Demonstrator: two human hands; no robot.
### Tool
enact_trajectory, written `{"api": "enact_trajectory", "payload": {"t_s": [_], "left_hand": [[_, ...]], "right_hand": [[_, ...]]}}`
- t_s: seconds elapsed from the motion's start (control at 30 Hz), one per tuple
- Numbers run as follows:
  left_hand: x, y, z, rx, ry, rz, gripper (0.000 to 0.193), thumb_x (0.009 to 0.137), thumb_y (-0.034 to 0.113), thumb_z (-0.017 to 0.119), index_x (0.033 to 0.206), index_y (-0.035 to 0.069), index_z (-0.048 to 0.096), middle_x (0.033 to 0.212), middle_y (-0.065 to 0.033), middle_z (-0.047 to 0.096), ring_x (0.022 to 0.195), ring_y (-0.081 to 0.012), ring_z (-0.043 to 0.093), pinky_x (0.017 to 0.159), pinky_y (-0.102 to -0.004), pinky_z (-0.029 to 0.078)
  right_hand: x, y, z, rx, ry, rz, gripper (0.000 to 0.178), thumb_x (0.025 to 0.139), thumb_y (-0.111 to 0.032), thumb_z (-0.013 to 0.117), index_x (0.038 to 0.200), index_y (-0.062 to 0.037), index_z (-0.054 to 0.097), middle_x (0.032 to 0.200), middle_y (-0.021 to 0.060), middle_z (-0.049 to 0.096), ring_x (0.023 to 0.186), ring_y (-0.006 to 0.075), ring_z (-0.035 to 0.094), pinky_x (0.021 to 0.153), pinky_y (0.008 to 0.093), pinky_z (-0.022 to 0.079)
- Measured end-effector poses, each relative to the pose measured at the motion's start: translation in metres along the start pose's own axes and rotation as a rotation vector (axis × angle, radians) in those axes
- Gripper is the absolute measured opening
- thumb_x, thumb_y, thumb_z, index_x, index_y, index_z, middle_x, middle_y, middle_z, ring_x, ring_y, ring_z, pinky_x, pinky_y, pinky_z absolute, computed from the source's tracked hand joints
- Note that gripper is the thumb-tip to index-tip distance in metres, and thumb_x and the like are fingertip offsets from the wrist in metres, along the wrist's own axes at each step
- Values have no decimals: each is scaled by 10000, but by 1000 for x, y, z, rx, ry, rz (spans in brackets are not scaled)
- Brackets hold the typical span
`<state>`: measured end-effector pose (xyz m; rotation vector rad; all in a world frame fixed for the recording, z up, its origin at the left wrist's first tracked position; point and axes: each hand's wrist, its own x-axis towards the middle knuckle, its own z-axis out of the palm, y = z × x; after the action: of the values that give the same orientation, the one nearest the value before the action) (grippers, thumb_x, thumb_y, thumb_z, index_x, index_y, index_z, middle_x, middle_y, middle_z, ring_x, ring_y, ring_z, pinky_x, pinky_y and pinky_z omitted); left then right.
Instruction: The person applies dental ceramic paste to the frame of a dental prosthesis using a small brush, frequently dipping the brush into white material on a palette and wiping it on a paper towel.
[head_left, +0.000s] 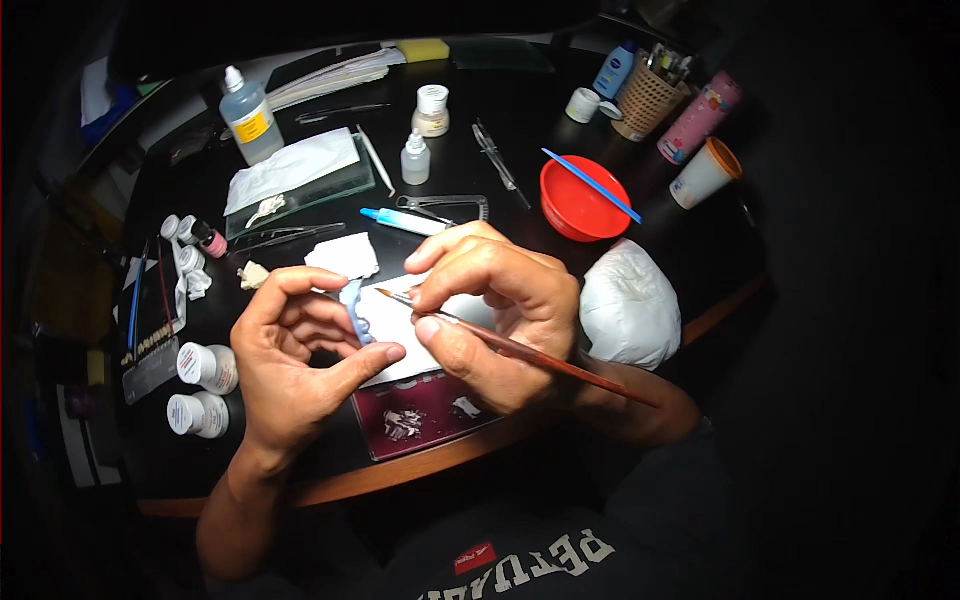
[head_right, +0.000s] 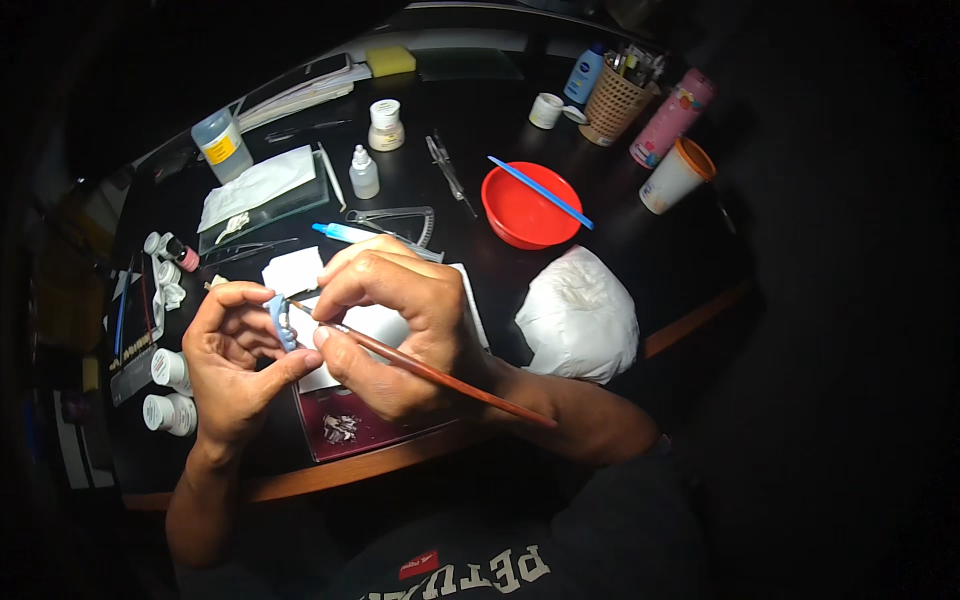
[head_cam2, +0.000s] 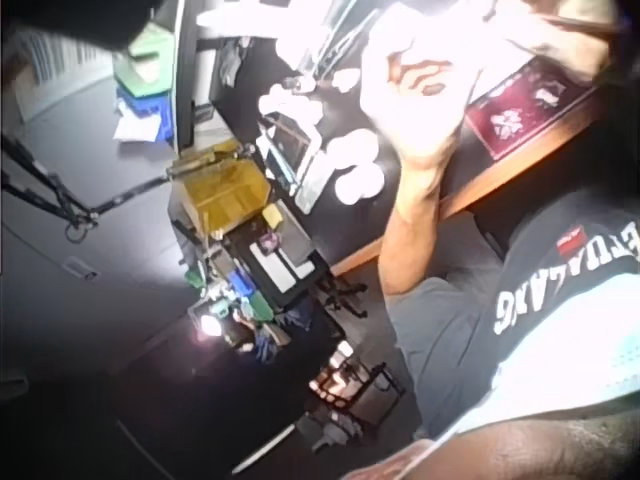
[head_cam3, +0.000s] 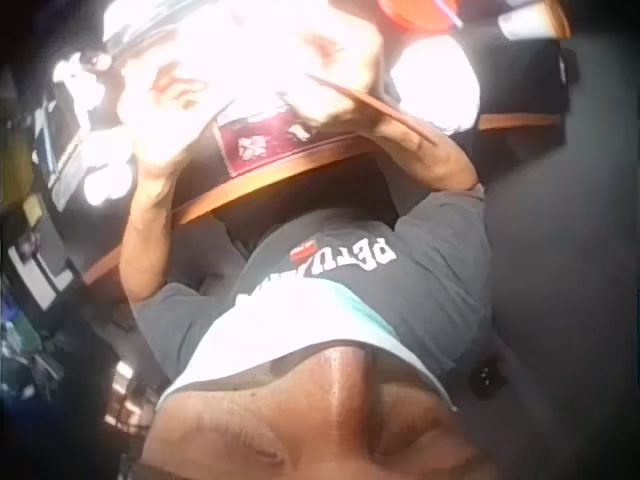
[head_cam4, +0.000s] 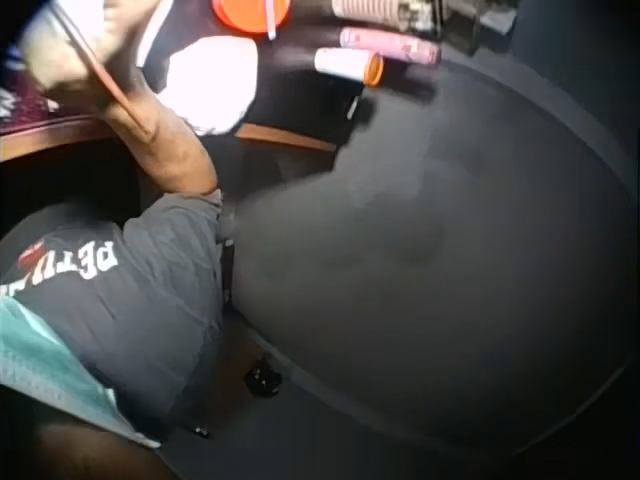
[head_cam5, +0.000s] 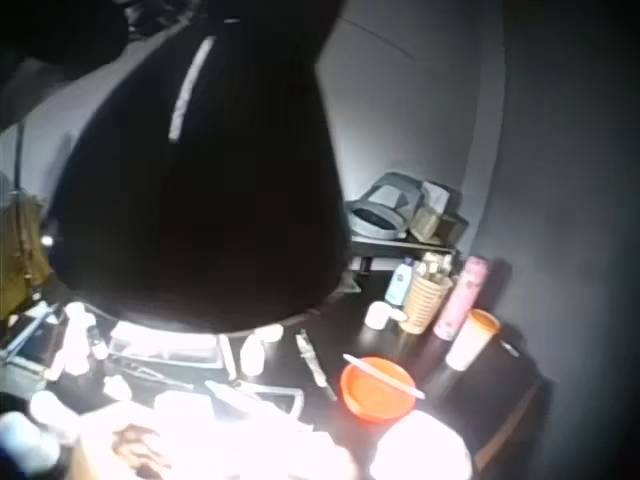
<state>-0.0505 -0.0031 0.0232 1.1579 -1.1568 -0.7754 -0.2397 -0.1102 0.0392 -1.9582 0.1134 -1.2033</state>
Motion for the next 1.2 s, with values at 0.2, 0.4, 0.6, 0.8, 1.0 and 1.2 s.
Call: {"api": "enact_trajectory", "payload": {"t_s": [0.2, 0.4, 0.6, 0.8, 1.0, 1.2], "left_hand": [[5, 2, 1, -30, -92, 21, 512, 734, -4, 899, 1172, -11, 633, 852, -80, 725, 761, -75, 705, 645, -180, 568], [3, 4, -6, -66, -162, -55, 588, 715, -3, 917, 1214, -21, 607, 884, -93, 735, 799, -84, 718, 665, -179, 564], [-3, 11, -4, -150, -135, -99, 618, 698, 11, 935, 1220, -21, 607, 869, -83, 713, 792, -81, 712, 668, -178, 570], [0, 4, -2, -113, -88, -114, 611, 690, 2, 936, 1206, -6, 609, 829, -67, 700, 754, -68, 700, 653, -169, 564], [11, 0, -13, 3, -17, 39, 575, 717, -15, 907, 1216, -12, 621, 846, -65, 707, 730, -62, 698, 662, -164, 566], [7, -6, -10, 49, -49, 41, 587, 727, -63, 877, 1250, -23, 614, 871, -78, 711, 778, -102, 732, 701, -174, 595]], "right_hand": [[-2, 0, 1, 77, 50, 1, 139, 723, 41, 677, 859, 13, 670, 789, 109, 689, 907, 286, 680, 865, 388, 518], [-2, 3, 2, 144, -12, 36, 183, 726, 54, 647, 905, 18, 655, 788, 118, 677, 983, 315, 679, 896, 415, 520], [-5, -6, -1, 121, -113, 24, 142, 802, 10, 591, 943, -2, 589, 816, 133, 615, 1117, 318, 582, 1040, 515, 497], [-9, -4, -6, 100, 15, 54, 160, 803, 45, 621, 956, -3, 613, 820, 120, 662, 984, 251, 627, 987, 438, 453], [-17, -26, -19, -22, 100, 69, 172, 778, 25, 599, 945, -18, 592, 779, 99, 626, 823, 185, 585, 982, 409, 438], [-87, -43, -8, -270, -3, 288, 135, 709, 15, 640, 824, -45, 603, 668, 58, 648, 783, 224, 571, 839, 372, 473]]}}
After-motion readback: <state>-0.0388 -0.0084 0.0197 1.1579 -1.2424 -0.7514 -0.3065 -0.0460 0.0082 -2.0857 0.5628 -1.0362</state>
